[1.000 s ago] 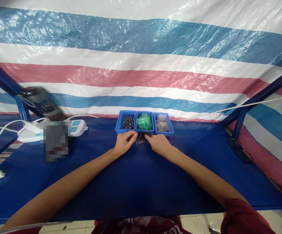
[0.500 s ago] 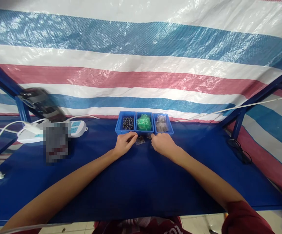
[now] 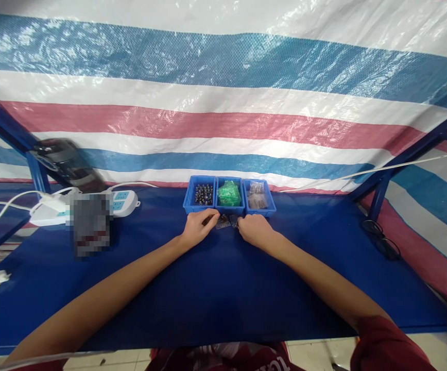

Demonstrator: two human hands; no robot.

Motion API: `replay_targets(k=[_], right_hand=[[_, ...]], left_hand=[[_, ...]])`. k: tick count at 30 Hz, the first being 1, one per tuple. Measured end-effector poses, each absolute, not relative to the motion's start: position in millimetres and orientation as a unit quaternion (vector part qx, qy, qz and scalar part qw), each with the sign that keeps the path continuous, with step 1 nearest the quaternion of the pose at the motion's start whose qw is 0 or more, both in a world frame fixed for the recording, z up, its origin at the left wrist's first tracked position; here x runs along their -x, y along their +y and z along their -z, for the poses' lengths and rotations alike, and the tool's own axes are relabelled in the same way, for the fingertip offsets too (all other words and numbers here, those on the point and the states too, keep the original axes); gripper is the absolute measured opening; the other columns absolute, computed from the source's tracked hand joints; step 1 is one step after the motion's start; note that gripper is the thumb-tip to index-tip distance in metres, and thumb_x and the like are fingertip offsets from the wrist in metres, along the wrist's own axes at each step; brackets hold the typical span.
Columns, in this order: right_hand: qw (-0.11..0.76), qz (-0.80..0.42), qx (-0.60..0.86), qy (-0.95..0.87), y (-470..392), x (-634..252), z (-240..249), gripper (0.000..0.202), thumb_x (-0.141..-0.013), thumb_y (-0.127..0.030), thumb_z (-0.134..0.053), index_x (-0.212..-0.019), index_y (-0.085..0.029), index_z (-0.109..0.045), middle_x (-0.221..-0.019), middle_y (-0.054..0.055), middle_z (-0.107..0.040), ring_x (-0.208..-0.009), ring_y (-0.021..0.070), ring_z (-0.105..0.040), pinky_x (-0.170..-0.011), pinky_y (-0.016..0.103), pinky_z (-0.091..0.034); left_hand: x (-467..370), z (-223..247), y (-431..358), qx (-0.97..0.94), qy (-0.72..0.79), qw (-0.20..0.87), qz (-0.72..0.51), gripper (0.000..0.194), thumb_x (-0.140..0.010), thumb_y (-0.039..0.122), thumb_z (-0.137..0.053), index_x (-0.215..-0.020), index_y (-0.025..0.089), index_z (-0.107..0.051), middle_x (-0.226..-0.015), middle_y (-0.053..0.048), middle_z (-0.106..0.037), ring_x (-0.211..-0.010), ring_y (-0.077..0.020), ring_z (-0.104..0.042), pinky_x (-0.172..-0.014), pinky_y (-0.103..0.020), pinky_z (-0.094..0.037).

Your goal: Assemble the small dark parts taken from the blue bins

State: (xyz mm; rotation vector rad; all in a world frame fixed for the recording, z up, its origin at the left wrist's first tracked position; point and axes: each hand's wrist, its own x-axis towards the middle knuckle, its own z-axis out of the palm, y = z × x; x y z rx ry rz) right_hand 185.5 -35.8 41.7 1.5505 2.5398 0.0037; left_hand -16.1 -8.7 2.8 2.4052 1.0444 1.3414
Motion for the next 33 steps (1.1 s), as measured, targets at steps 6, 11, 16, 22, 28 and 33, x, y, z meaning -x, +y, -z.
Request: replay_targets(k=[6,11,16,22,28,33], right_hand=[[0.091,-0.014,-0.484,0.870,-34.4,-183.6,-41.3,0.023,-0.084,-0.010,-0.044,-0.101,-0.009,-0.059,-0.089,0.017,-0.067,-0.080,0.0241,-0.066,-0.066,0.029,-0.046],[0.055,-0.010,-0.489,0.871,-32.9,-185.1,-44.4,0.020,-0.085,-0.017,-0.045,-0.096,-0.010,-0.060,-0.087,0.015,-0.067,-0.076,0.0231,-0.065,-0.063,0.027,-0.041],[-0.108,0.025,-0.521,0.846,-33.3,-186.6,-52.9,0.014,-0.083,-0.022,-0.046,-0.085,-0.016,-0.059,-0.076,0.004,-0.064,-0.069,0.0165,-0.058,-0.058,0.025,-0.032],[-0.275,0.075,-0.495,0.821,-35.0,-185.6,-53.6,0.012,-0.080,-0.020,-0.047,-0.073,-0.016,-0.055,-0.074,0.001,-0.054,-0.063,0.0109,-0.048,-0.061,0.022,-0.032],[-0.375,0.143,-0.452,0.797,-37.4,-180.9,-45.3,0.018,-0.086,-0.023,-0.045,-0.073,-0.016,-0.055,-0.072,0.000,-0.049,-0.059,0.0098,-0.046,-0.061,0.021,-0.037],[-0.456,0.179,-0.431,0.757,-40.7,-175.0,-30.5,0.024,-0.091,-0.032,-0.043,-0.081,-0.016,-0.058,-0.073,0.002,-0.051,-0.062,0.0112,-0.049,-0.060,0.022,-0.041]], left_hand=[[16.3,-2.5,-8.6,-0.816,0.345,0.097,-0.454,0.014,-0.088,0.025,-0.052,-0.083,0.017,-0.063,-0.057,0.003,-0.058,-0.047,-0.0072,-0.050,-0.050,-0.019,-0.039],[15.2,-5.3,-9.0,-0.825,0.337,0.100,-0.442,0.013,-0.088,0.022,-0.050,-0.090,0.017,-0.062,-0.075,-0.001,-0.064,-0.057,-0.0084,-0.054,-0.056,-0.020,-0.043],[14.5,-6.0,-8.1,-0.847,0.324,0.125,-0.403,0.027,-0.089,0.017,-0.042,-0.111,0.021,-0.057,-0.109,-0.007,-0.058,-0.062,-0.0072,-0.054,-0.060,-0.021,-0.046],[13.6,-6.9,-7.4,-0.854,0.312,0.155,-0.387,0.020,-0.088,0.031,-0.052,-0.102,0.018,-0.056,-0.102,-0.007,-0.059,-0.052,-0.0052,-0.045,-0.055,-0.020,-0.043],[14.7,-5.8,-6.5,-0.879,0.294,0.163,-0.337,0.023,-0.090,0.036,-0.048,-0.093,0.016,-0.060,-0.082,-0.004,-0.061,-0.061,-0.0096,-0.054,-0.060,-0.021,-0.043],[17.0,-1.7,-5.6,-0.882,0.282,0.149,-0.347,0.024,-0.094,0.029,-0.043,-0.095,0.017,-0.063,-0.082,-0.004,-0.063,-0.072,-0.0120,-0.059,-0.066,-0.021,-0.045]])
